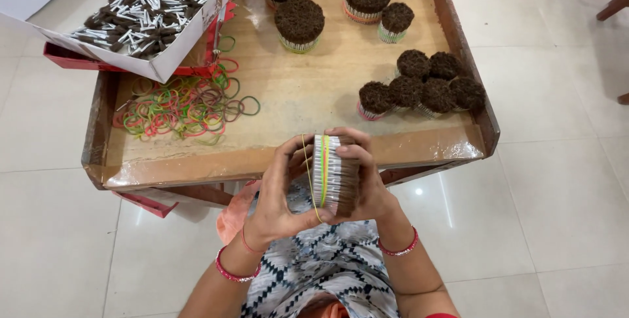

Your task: The person bundles small bamboo sticks by placing them into a round container, wrapping them with silver foil, and securing the bundle with rubber bands.

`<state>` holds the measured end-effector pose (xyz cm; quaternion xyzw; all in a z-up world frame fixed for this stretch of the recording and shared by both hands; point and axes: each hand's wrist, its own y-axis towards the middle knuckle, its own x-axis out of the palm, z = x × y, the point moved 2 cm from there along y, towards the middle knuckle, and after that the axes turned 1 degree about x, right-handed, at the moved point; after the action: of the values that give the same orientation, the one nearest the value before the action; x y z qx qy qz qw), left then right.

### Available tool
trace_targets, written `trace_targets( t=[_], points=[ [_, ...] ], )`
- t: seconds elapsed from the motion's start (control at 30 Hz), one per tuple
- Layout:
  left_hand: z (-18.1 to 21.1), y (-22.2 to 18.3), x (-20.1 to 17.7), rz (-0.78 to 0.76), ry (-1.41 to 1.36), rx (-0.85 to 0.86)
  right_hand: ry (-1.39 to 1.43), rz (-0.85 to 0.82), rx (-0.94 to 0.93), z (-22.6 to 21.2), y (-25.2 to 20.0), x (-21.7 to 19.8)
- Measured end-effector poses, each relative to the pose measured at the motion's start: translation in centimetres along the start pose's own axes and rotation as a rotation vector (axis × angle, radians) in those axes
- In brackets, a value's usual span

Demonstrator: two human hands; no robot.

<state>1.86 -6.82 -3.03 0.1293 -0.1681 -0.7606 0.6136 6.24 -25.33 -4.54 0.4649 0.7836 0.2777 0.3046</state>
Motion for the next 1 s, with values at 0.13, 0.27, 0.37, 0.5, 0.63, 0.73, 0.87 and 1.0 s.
trace_targets(
  t=[0.13, 0.27, 0.37, 0.5, 0.63, 0.73, 0.87, 1.0],
  points=[
    [0.9, 0.8, -0.2, 0.006, -0.041, -0.034, -0.036, -0.079, 0.015, -0.4, 0.0, -0.1],
    [1.5, 1.3, -0.4, 0.011, 0.015, -0.062, -0.098, -0.134, -0.016, -0.4, -0.3, -0.1],
    [2.2, 2.2, -0.6, -0.016, 0.052, -0.097, -0.136, -0.13, -0.03, 0.0, -0.5, 0.1],
    [-1.4, 2.4, -1.5, -0.08, -0.186, -0.198, -0.061, -0.092, 0.045, 0.3, -0.9, 0.2],
    [-4.4, 2.8, -3.9, -0.138, -0.237, -0.194, 0.024, -0.117, 0.175, 0.1, -0.2, -1.0],
    [-5.0, 2.7, -5.5, 0.107, 0.068, -0.435, 0.139, -0.188, 0.283, 0.0, 2.0, -2.1],
    [-4.7, 2.2, -6.6, 0.253, 0.162, -0.301, -0.371, -0.352, 0.315, -1.0, 8.3, -2.6],
    [-3.4, 2.1, -6.5, 0.358, 0.094, -0.352, -0.818, -0.47, 0.415, 4.9, 9.1, 0.2]
  ],
)
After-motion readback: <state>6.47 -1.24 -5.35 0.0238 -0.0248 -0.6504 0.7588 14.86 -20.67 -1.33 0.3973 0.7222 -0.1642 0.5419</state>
